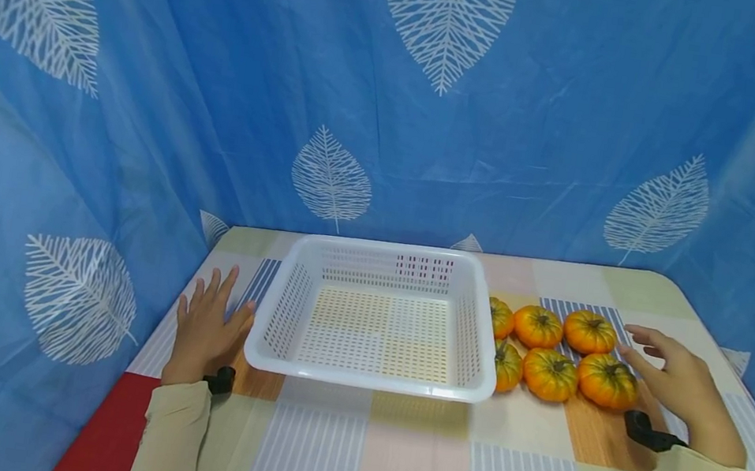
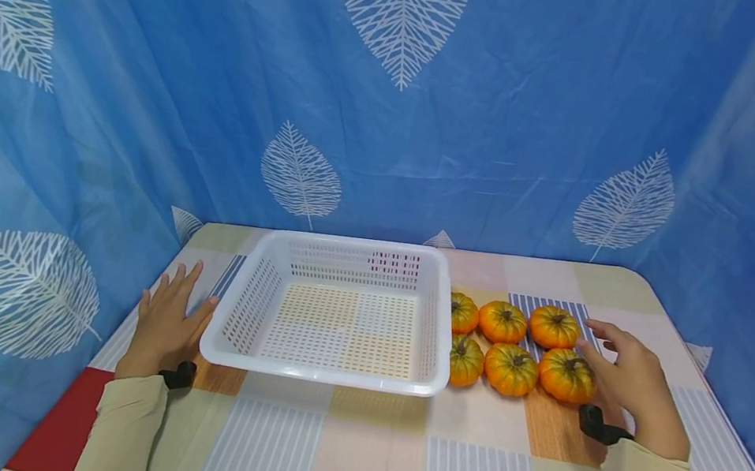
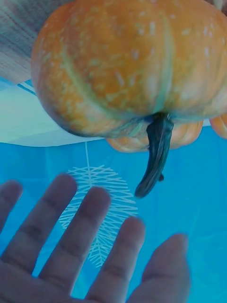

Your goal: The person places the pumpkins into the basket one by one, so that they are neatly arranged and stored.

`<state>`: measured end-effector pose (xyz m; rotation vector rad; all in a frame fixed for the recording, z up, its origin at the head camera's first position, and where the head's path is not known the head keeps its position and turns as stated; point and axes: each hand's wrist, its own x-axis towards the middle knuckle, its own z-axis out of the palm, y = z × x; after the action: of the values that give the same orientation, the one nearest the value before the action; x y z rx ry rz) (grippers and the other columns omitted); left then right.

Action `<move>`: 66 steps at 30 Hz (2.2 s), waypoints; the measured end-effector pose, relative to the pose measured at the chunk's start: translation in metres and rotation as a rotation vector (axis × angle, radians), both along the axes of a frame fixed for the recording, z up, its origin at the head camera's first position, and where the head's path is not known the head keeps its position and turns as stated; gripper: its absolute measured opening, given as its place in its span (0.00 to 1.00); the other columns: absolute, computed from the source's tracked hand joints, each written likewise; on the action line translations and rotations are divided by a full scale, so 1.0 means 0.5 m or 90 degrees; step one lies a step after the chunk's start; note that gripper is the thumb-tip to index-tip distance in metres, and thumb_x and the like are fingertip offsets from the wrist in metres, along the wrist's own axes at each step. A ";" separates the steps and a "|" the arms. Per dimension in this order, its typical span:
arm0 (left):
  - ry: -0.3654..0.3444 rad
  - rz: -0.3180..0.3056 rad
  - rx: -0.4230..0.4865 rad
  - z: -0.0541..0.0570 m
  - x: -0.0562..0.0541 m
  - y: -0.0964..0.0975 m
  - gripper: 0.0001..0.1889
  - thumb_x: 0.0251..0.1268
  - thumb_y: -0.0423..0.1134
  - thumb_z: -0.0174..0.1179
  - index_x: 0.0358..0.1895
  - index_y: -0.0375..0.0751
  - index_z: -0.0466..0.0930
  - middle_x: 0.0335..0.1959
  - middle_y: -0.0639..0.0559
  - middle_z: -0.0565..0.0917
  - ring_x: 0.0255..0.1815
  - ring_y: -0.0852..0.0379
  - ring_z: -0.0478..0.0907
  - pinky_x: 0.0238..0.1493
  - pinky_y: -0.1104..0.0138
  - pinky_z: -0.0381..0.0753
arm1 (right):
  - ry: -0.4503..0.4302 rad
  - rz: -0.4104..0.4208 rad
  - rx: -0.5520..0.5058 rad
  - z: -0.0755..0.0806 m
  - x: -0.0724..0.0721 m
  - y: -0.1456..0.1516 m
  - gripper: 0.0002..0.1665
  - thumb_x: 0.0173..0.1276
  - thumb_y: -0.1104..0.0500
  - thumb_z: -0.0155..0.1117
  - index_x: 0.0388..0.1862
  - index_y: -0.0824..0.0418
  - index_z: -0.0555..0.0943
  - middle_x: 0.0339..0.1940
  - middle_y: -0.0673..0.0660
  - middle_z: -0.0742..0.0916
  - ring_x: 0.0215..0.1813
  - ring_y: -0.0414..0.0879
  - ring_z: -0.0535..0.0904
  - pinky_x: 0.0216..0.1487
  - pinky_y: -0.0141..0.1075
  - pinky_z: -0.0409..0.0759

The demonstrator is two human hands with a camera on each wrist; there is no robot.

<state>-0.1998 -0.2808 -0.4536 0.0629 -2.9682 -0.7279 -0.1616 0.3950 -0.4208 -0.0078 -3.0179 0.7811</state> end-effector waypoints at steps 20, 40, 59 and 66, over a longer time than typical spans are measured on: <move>-0.028 -0.037 0.270 -0.003 -0.007 0.000 0.39 0.88 0.51 0.48 0.90 0.46 0.42 0.90 0.35 0.42 0.87 0.26 0.40 0.77 0.25 0.43 | 0.036 0.083 -0.222 -0.057 0.005 0.060 0.22 0.84 0.59 0.61 0.73 0.57 0.78 0.53 0.17 0.75 0.49 0.14 0.71 0.43 0.18 0.74; -0.056 -0.168 0.622 -0.013 -0.012 0.028 0.35 0.89 0.42 0.44 0.89 0.38 0.42 0.89 0.33 0.48 0.88 0.31 0.45 0.81 0.31 0.43 | -0.075 0.137 -0.447 -0.128 0.010 0.101 0.31 0.86 0.67 0.52 0.78 0.38 0.75 0.61 0.21 0.78 0.58 0.16 0.73 0.49 0.18 0.75; -0.146 -0.223 0.767 -0.034 -0.028 0.025 0.38 0.88 0.38 0.46 0.90 0.50 0.36 0.90 0.41 0.46 0.73 0.63 0.69 0.66 0.70 0.76 | -0.149 0.126 -0.362 -0.161 0.027 0.079 0.47 0.81 0.61 0.63 0.90 0.42 0.54 0.71 0.31 0.62 0.57 0.10 0.61 0.53 0.19 0.68; -0.143 -0.275 0.801 -0.048 -0.042 0.037 0.39 0.85 0.33 0.45 0.89 0.44 0.35 0.79 0.47 0.62 0.65 0.59 0.76 0.61 0.64 0.80 | -0.103 0.122 -0.328 -0.163 0.033 0.069 0.43 0.80 0.63 0.65 0.85 0.40 0.60 0.67 0.29 0.65 0.57 0.11 0.62 0.51 0.19 0.69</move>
<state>-0.2206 -0.2622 -0.4775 -0.4404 -2.1493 -2.5926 -0.1450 0.4295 -0.5025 0.2203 -2.8882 1.6258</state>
